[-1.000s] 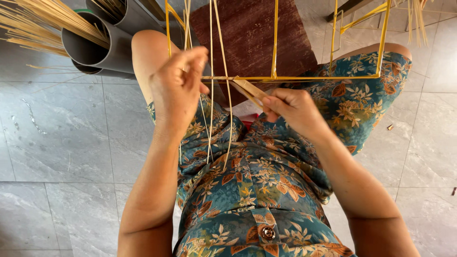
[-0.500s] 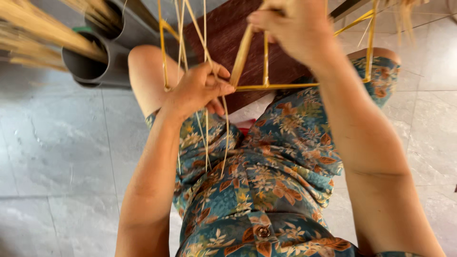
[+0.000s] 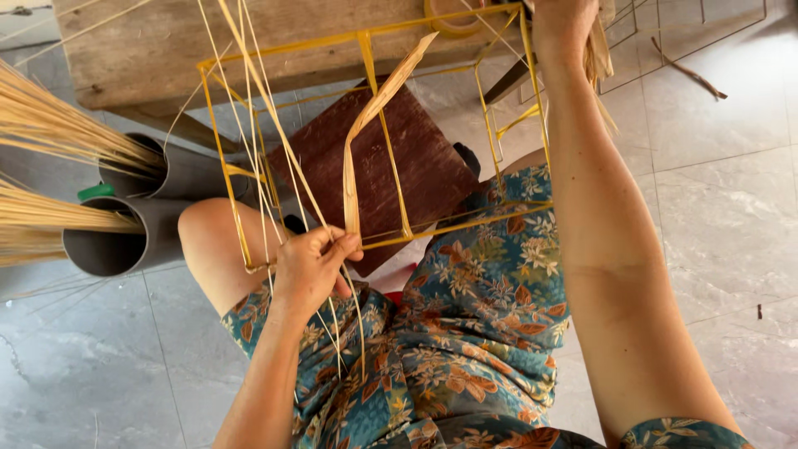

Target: The person sits on the floor with a yellow rectangular frame across their lap and weaves thin bamboo/palm strips onto the frame. They gather bundles of strips from a container, align and split them, then thread and weave individual strips over and under the frame bars, tightening each one by hand.

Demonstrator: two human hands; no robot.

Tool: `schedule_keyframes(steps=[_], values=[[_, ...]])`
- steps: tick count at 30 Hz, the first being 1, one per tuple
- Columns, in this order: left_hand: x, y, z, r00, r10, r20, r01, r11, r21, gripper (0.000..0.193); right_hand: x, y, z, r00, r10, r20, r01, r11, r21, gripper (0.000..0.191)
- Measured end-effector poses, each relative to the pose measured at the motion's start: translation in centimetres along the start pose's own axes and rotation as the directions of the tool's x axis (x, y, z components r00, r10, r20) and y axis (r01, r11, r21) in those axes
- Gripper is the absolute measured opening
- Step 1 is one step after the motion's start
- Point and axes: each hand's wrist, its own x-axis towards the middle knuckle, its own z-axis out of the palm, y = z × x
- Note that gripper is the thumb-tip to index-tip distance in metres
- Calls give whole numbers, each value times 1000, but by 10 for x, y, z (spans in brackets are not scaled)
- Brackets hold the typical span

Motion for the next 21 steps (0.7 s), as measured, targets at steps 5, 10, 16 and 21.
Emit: schedule_keyframes(steps=[5, 10, 16, 21], values=[[2, 9, -1, 997, -75, 17, 75, 997, 0, 22, 9, 33, -1, 894, 298, 334, -310, 950, -18, 14], [4, 12, -3, 994, -102, 26, 101, 994, 30, 22, 6, 28, -2, 817, 369, 443, -286, 927, -244, 14], [6, 12, -3, 992, -120, 46, 119, 992, 29, 24, -17, 23, 4, 814, 370, 448, -172, 890, -423, 13], [4, 10, -4, 993, -112, 43, 111, 994, 10, 24, -6, 42, -1, 924, 175, 341, -50, 937, -346, 9]])
